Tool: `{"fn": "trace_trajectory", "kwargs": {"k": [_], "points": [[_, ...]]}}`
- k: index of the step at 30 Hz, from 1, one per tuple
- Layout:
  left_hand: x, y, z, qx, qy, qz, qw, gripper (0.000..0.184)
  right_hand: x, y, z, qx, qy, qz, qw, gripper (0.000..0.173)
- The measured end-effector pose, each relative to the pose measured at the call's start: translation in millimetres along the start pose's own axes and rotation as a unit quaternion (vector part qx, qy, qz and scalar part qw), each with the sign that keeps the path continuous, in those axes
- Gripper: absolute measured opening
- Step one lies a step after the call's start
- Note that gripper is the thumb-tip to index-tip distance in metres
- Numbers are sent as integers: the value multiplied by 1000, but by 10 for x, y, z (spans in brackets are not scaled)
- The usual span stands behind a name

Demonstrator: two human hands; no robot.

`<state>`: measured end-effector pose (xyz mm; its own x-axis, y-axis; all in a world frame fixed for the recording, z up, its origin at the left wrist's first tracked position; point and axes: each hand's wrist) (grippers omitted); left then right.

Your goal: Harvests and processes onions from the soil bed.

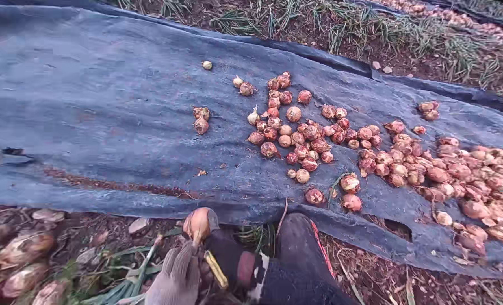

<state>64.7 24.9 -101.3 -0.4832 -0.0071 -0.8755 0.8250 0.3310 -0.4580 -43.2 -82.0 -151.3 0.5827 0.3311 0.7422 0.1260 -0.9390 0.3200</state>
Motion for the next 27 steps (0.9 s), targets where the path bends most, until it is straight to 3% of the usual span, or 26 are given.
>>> {"fn": "trace_trajectory", "kwargs": {"k": [2, 3, 5, 6, 8, 9, 10, 12, 13, 14, 16, 18, 20, 24, 27], "points": [[-204, 48, 362, -7, -104, -19, 994, 30, 83, 228, -133, -32, 68, 78, 994, 67], [-398, 133, 578, -32, -151, -25, 988, 30, 143, 348, -258, -94, 122, 97, 983, 67], [-835, 532, 914, -116, -254, 2, 960, 31, 186, 678, -617, -291, 222, 111, 924, 63], [-1041, 769, 947, -166, -272, 0, 948, 33, 110, 914, -810, -392, 248, 63, 884, 55], [-1284, 1070, 749, -212, -208, -17, 955, 34, -106, 1205, -1049, -510, 210, -33, 833, 49], [-1256, 1125, 560, -215, -114, -37, 969, 32, -197, 1187, -1065, -523, 181, -55, 831, 52], [-1173, 1154, 373, -200, 10, -61, 978, 29, -228, 1119, -1015, -507, 167, -62, 844, 58], [-908, 1290, 31, -149, 245, -73, 955, 26, -202, 946, -727, -425, 150, -69, 890, 61], [-768, 1415, -124, -149, 303, -61, 939, 29, -230, 841, -547, -369, 129, -87, 916, 65], [-662, 1593, -266, -181, 297, -45, 937, 32, -259, 725, -376, -309, 94, -107, 940, 63], [-571, 2025, -474, -302, 174, -34, 936, 39, -206, 478, -147, -219, 1, -164, 962, 52], [-573, 2467, -541, -410, 11, -20, 912, 46, -177, 283, -20, -173, -59, -239, 954, 44], [-548, 2843, -539, -447, -78, 25, 891, 51, -193, 155, 74, -155, -69, -290, 942, 44], [-401, 3290, -293, -469, 4, 98, 878, 83, -169, 39, 194, -145, -71, -356, 920, 43], [-315, 3371, -152, -483, -20, 103, 869, 75, -215, -18, 257, -156, -67, -422, 890, 51]]}}
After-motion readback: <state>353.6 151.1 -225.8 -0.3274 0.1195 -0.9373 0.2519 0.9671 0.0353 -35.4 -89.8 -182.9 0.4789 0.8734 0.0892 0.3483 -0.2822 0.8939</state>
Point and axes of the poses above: each hand's wrist, its own z-axis towards the middle knuckle, its own x-axis out of the palm, y = z × x, and after that the axes turned 8 degrees about y, right-handed
